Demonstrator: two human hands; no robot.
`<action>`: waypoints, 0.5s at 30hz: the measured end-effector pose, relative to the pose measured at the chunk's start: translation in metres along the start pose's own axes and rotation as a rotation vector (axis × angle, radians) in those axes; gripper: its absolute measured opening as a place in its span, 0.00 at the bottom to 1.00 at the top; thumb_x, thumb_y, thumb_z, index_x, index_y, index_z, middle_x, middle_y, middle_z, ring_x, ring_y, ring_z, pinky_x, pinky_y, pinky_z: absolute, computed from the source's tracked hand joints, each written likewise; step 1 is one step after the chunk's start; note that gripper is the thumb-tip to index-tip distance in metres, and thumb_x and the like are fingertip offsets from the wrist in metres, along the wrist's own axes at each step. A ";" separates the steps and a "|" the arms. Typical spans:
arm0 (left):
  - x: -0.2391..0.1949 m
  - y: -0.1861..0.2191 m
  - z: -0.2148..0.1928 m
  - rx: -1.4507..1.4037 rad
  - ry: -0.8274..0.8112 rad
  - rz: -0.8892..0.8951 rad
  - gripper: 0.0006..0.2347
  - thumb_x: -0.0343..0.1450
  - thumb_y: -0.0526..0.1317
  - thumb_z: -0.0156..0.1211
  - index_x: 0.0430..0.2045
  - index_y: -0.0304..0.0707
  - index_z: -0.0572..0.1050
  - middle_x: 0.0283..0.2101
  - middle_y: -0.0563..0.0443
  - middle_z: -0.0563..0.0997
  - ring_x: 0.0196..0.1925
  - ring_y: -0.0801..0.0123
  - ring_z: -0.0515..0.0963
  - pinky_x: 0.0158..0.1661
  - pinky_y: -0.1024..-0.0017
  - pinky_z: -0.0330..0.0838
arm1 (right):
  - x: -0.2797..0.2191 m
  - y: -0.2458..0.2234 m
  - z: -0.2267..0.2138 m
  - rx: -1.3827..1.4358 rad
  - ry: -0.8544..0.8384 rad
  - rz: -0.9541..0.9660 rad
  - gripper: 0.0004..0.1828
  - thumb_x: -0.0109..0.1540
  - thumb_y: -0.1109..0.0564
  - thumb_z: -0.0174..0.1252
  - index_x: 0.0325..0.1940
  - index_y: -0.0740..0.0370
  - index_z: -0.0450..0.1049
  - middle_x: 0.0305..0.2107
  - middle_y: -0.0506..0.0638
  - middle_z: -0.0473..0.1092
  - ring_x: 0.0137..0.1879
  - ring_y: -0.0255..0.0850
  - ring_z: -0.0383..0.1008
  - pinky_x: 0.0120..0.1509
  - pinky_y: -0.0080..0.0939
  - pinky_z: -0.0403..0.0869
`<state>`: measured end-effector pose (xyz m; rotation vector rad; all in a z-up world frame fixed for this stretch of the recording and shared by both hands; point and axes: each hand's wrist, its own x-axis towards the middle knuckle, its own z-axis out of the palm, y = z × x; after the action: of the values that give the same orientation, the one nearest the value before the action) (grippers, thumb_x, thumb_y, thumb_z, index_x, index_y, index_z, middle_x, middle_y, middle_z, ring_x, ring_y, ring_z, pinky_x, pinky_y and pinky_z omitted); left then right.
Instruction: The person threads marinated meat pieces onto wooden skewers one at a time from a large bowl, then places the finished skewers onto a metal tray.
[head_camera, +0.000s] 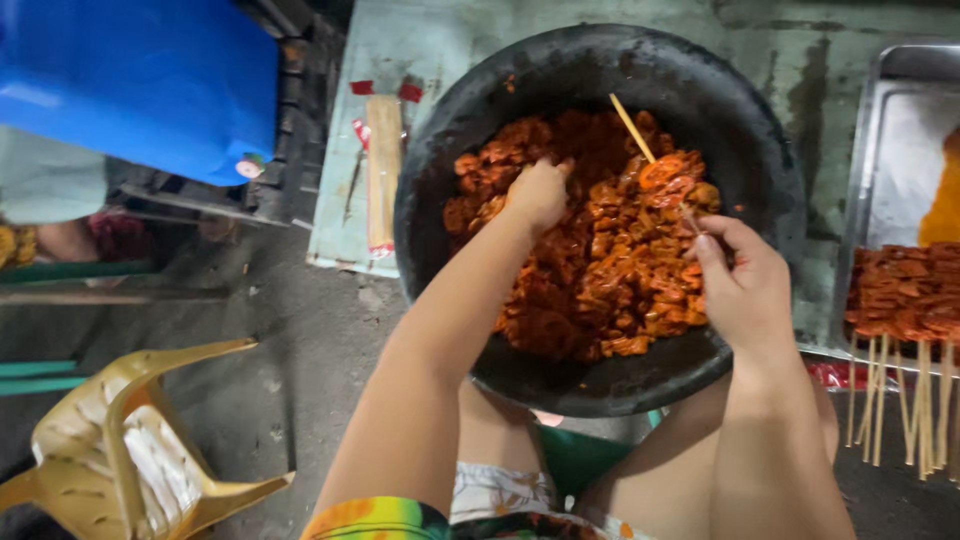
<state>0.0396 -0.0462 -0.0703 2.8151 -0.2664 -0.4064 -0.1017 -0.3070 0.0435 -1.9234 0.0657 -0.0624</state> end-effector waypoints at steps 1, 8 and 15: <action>0.004 0.006 0.001 -0.010 -0.018 -0.023 0.20 0.64 0.30 0.62 0.51 0.44 0.77 0.54 0.37 0.75 0.52 0.46 0.79 0.49 0.56 0.76 | 0.000 0.000 -0.002 0.005 -0.005 0.004 0.10 0.71 0.61 0.55 0.55 0.67 0.75 0.35 0.45 0.75 0.42 0.29 0.73 0.49 0.29 0.70; 0.008 0.029 0.014 -0.403 -0.067 0.115 0.15 0.66 0.33 0.64 0.48 0.39 0.80 0.45 0.37 0.84 0.49 0.50 0.83 0.51 0.61 0.76 | 0.004 -0.001 -0.011 0.009 -0.020 0.058 0.10 0.71 0.61 0.55 0.55 0.67 0.75 0.34 0.45 0.74 0.41 0.28 0.71 0.47 0.29 0.69; -0.028 -0.007 -0.015 -1.324 -0.064 -0.017 0.12 0.75 0.35 0.61 0.52 0.36 0.72 0.48 0.41 0.81 0.43 0.65 0.79 0.40 0.68 0.75 | -0.002 -0.008 -0.015 0.008 -0.073 0.086 0.11 0.71 0.61 0.55 0.56 0.65 0.76 0.33 0.44 0.74 0.38 0.28 0.69 0.43 0.29 0.68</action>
<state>0.0188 -0.0299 -0.0520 1.5063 0.0381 -0.4393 -0.1046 -0.3177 0.0565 -1.9111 0.0992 0.0648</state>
